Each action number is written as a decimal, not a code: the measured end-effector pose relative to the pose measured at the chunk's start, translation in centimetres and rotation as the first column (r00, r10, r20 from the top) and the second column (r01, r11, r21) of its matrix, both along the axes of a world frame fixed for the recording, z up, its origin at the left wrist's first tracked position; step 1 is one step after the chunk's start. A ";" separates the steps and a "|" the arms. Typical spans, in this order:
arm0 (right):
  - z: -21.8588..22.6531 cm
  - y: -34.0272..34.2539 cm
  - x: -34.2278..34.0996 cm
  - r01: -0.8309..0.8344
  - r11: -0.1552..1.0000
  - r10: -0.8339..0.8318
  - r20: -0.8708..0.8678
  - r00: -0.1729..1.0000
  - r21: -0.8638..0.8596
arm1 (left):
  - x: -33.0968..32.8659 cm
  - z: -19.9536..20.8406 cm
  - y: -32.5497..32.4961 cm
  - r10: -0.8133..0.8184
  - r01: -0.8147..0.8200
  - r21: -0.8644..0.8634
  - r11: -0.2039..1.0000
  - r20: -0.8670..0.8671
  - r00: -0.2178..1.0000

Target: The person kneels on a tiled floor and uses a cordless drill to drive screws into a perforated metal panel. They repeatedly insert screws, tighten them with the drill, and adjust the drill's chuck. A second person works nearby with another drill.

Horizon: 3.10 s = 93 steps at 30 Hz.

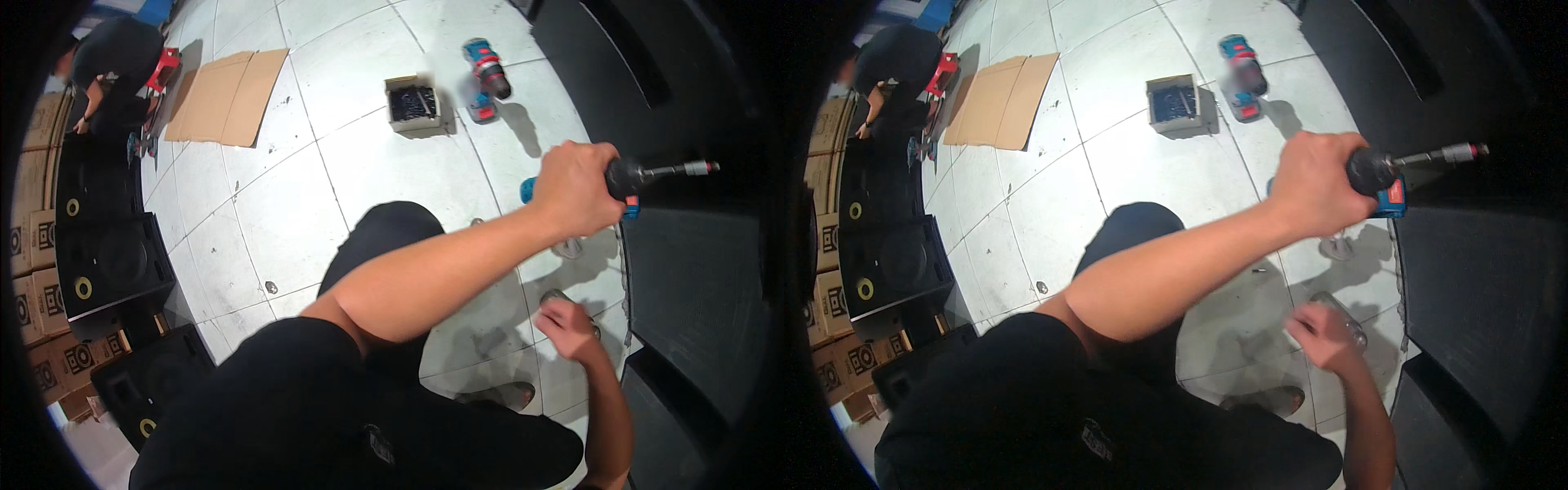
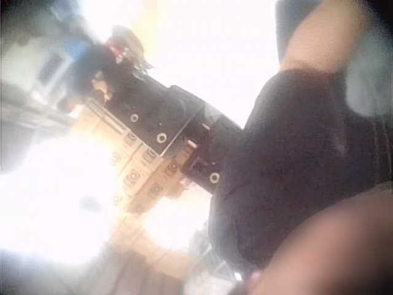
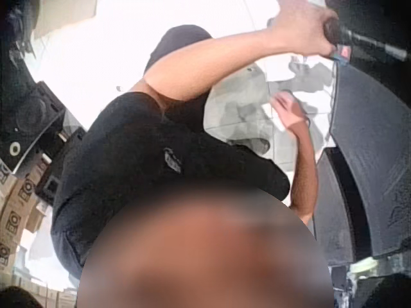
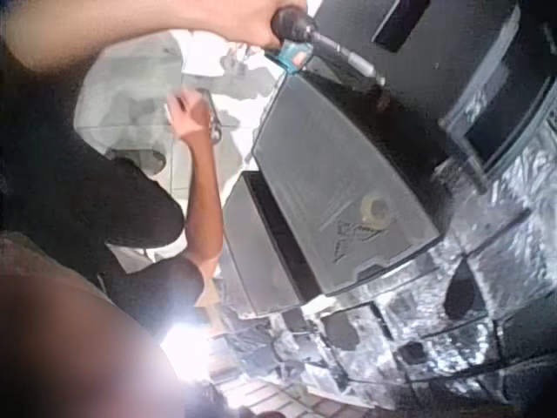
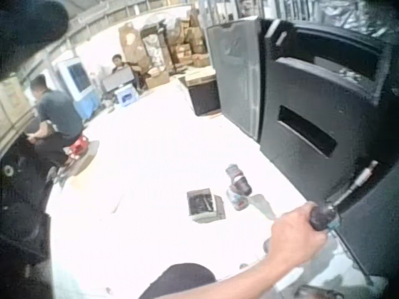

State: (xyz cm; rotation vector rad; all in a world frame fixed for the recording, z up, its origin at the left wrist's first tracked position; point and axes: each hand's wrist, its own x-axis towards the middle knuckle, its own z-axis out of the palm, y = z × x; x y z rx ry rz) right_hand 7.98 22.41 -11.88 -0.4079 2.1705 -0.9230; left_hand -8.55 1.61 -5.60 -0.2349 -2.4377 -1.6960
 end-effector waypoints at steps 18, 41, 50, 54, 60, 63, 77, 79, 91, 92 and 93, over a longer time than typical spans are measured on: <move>-14.7 -26.6 -23.1 0.904 0.116 -0.387 0.820 0.422 -0.411 | -4.3 -1.9 2.2 -0.131 0.047 0.318 0.947 0.247 0.960; -29.7 -9.6 -1.3 0.980 -0.139 -0.894 -0.409 -0.185 -0.140 | -1.9 5.9 -11.0 0.213 -0.215 0.032 0.976 0.054 0.976; -30.4 -8.0 6.2 0.956 -0.290 -0.714 -0.675 -0.187 0.041 | -1.0 5.9 -9.0 -0.031 0.015 0.096 0.995 0.168 0.985; -31.1 -7.3 6.7 0.997 -0.059 -0.800 -0.595 -0.078 -0.051 | -1.4 4.6 -9.5 -0.120 0.084 0.141 0.986 0.270 0.955; -32.1 -5.9 4.1 0.974 0.146 -0.714 -0.663 0.223 0.171 | -1.7 1.7 -9.9 0.021 -0.020 0.051 0.999 -0.032 0.999; -30.7 -10.2 0.7 0.978 0.205 -0.801 -0.567 0.191 0.040 | -1.7 2.0 -10.3 0.013 -0.017 0.048 0.999 0.076 0.997; -14.1 -26.2 -14.4 -0.001 0.998 -0.011 -0.173 0.985 -0.070 | -1.5 3.0 -10.9 -0.023 0.018 0.058 0.998 0.101 0.995; -9.7 -21.6 -9.8 -0.304 0.952 0.282 -0.322 0.904 -0.019 | -1.7 2.8 -11.3 -0.012 0.011 0.016 1.000 0.080 0.997; 12.3 -12.2 -5.0 0.732 0.526 -0.839 -0.124 0.530 -0.433 | 3.2 1.6 -8.0 -0.442 0.421 -0.212 0.882 -0.060 0.895; 11.5 -12.2 -4.8 0.702 0.573 -0.799 -0.098 0.594 -0.422 | 4.1 1.5 -7.7 -0.486 0.466 -0.215 0.859 -0.055 0.872; 10.7 -12.2 -4.6 0.640 0.640 -0.763 -0.254 0.594 -0.426 | 4.9 1.4 -7.4 -0.520 0.502 -0.236 0.832 -0.016 0.854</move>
